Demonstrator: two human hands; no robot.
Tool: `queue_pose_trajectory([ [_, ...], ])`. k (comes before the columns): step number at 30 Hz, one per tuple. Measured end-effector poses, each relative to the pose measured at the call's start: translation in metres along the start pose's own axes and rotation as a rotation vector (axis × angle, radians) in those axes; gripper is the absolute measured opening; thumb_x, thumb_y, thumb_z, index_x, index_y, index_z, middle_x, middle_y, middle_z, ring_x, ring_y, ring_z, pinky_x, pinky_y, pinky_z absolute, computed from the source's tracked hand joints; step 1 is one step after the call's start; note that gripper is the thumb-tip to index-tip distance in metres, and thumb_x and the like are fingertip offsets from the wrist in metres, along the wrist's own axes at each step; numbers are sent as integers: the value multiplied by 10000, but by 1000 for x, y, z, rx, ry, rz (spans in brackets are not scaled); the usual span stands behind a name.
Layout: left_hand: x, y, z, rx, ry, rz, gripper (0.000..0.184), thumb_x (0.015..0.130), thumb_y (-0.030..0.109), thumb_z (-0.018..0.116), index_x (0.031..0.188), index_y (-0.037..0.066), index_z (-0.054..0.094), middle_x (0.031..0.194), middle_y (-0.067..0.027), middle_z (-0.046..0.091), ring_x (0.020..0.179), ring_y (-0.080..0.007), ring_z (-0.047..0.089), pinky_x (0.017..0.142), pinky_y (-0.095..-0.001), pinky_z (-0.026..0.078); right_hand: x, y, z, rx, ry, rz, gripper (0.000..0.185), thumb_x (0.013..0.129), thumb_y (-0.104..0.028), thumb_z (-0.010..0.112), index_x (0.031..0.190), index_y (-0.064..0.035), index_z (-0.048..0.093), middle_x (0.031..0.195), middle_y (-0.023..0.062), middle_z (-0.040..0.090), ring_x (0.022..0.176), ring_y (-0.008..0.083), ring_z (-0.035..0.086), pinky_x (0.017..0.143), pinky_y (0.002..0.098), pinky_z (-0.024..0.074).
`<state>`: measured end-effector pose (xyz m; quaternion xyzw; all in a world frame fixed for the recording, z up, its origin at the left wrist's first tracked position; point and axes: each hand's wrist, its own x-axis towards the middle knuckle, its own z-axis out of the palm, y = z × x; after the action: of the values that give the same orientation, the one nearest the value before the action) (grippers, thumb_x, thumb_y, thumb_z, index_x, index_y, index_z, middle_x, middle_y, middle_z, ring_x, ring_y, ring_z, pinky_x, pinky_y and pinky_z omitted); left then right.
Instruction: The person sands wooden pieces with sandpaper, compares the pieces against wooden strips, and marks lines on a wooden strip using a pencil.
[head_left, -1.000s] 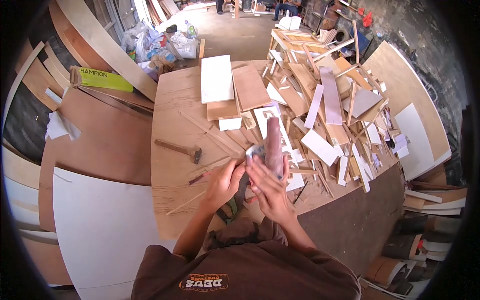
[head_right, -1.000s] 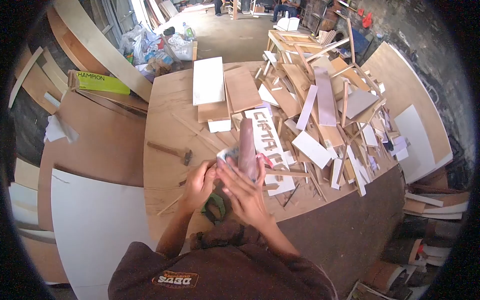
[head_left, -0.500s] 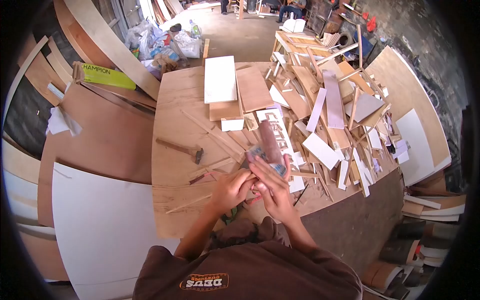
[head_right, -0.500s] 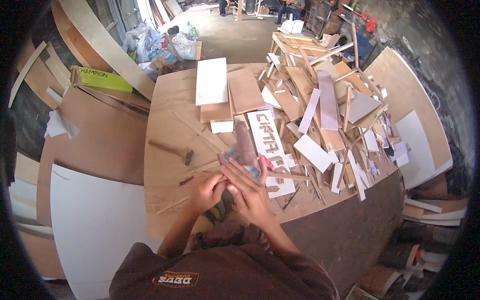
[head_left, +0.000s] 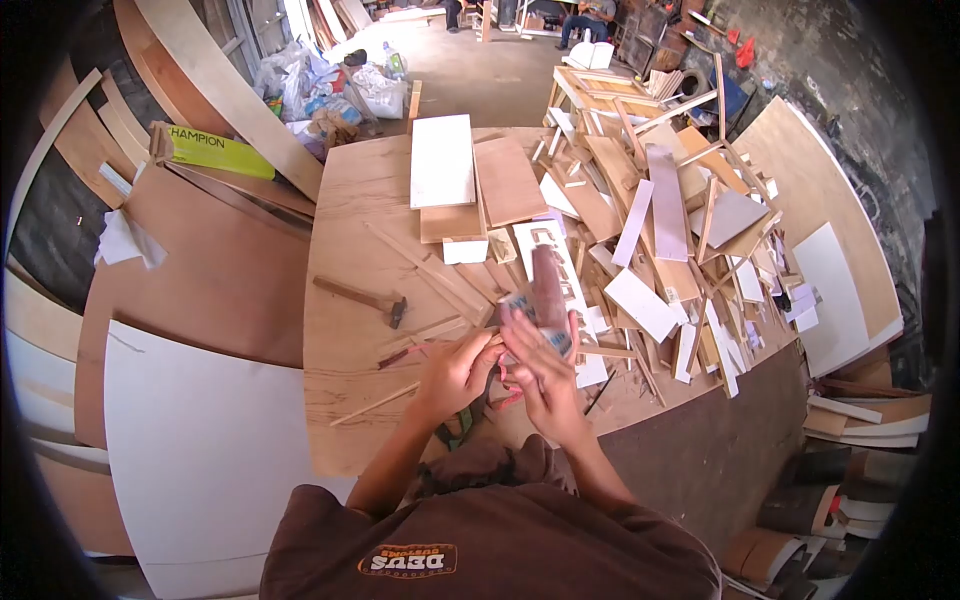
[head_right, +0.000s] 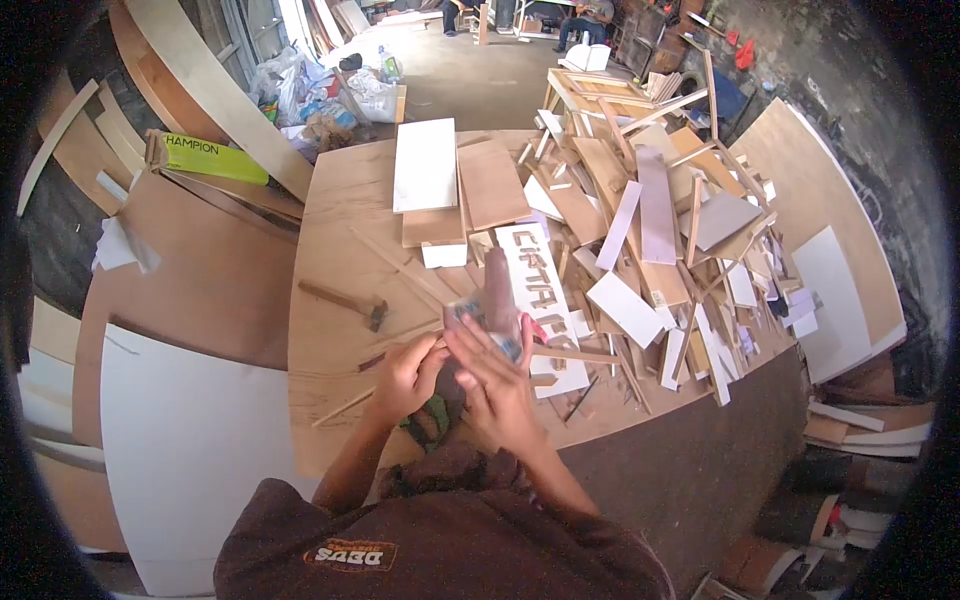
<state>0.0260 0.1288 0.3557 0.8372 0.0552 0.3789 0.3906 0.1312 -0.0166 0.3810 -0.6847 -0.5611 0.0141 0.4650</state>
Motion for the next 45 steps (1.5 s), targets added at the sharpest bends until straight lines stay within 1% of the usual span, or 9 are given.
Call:
queue_pose_trajectory([
  [17, -3, -1, 2, -20, 9, -34, 186, 1015, 163, 598, 1100, 8, 655, 832, -136, 695, 650, -300, 681, 552, -380, 496, 1, 1, 0, -98, 13, 35, 403, 1052, -250, 506, 1428, -137, 595, 1438, 52, 608, 1436, 259, 464, 1209, 639, -22],
  [19, -4, -4, 5, 35, -83, -91, 173, 1014, 143, 591, 1099, 8, 660, 836, -121, 707, 666, -278, 700, 563, -366, 514, 5, 5, 0, -129, 16, 26, 398, 1059, -244, 490, 1427, -136, 595, 1419, 53, 623, 1436, 256, 464, 1209, 642, -24],
  [22, 1, 2, 3, -30, -83, -68, 176, 1014, 147, 594, 1094, 4, 659, 836, -118, 710, 667, -274, 703, 556, -359, 511, 16, 9, 1, -142, -8, -1, 400, 1064, -242, 477, 1434, -136, 588, 1417, 56, 625, 1431, 255, 470, 1207, 645, -20],
  [25, -2, -3, 3, 16, -74, 10, 186, 1019, 160, 593, 1087, -1, 659, 823, -120, 707, 669, -283, 702, 545, -362, 502, 3, 1, 2, -138, 18, 30, 403, 1064, -251, 477, 1433, -135, 587, 1429, 64, 613, 1429, 257, 473, 1207, 649, -12],
  [28, 2, -6, 5, -19, 11, -67, 195, 1021, 177, 595, 1073, 1, 661, 798, -133, 691, 645, -292, 687, 529, -374, 480, -5, 1, 0, -226, 16, 19, 411, 1059, -263, 490, 1439, -136, 579, 1428, 62, 615, 1427, 258, 476, 1206, 653, -9],
  [32, 2, -2, 4, -16, -60, -96, 195, 1019, 180, 598, 1062, 2, 664, 766, -150, 669, 613, -300, 663, 529, -383, 471, 15, 5, -1, -202, 9, 27, 415, 1051, -271, 507, 1440, -146, 581, 1425, 45, 619, 1426, 254, 476, 1205, 662, -7],
  [37, 3, -5, 1, -65, 89, -105, 195, 1022, 184, 597, 1039, 3, 668, 719, -150, 637, 563, -307, 615, 522, -380, 449, 0, -4, 1, -221, 15, -5, 396, 1059, -271, 494, 1420, -149, 603, 1388, 36, 646, 1425, 249, 477, 1205, 660, -10],
  [41, 3, -12, 0, -63, 46, -165, 199, 1024, 185, 596, 1016, -2, 667, 723, -148, 636, 564, -306, 613, 526, -368, 449, 14, 4, 4, -197, 19, -2, 409, 1049, -278, 514, 1431, -155, 593, 1387, 21, 648, 1442, 250, 453, 1207, 656, -13],
  [45, 12, -6, -9, -76, 147, -110, 193, 1024, 177, 599, 1019, -3, 670, 727, -150, 638, 566, -273, 620, 534, -352, 456, 13, -5, 6, -197, 9, -27, 419, 1034, -268, 541, 1435, -158, 590, 1373, 18, 657, 1454, 249, 436, 1208, 656, 1],
])
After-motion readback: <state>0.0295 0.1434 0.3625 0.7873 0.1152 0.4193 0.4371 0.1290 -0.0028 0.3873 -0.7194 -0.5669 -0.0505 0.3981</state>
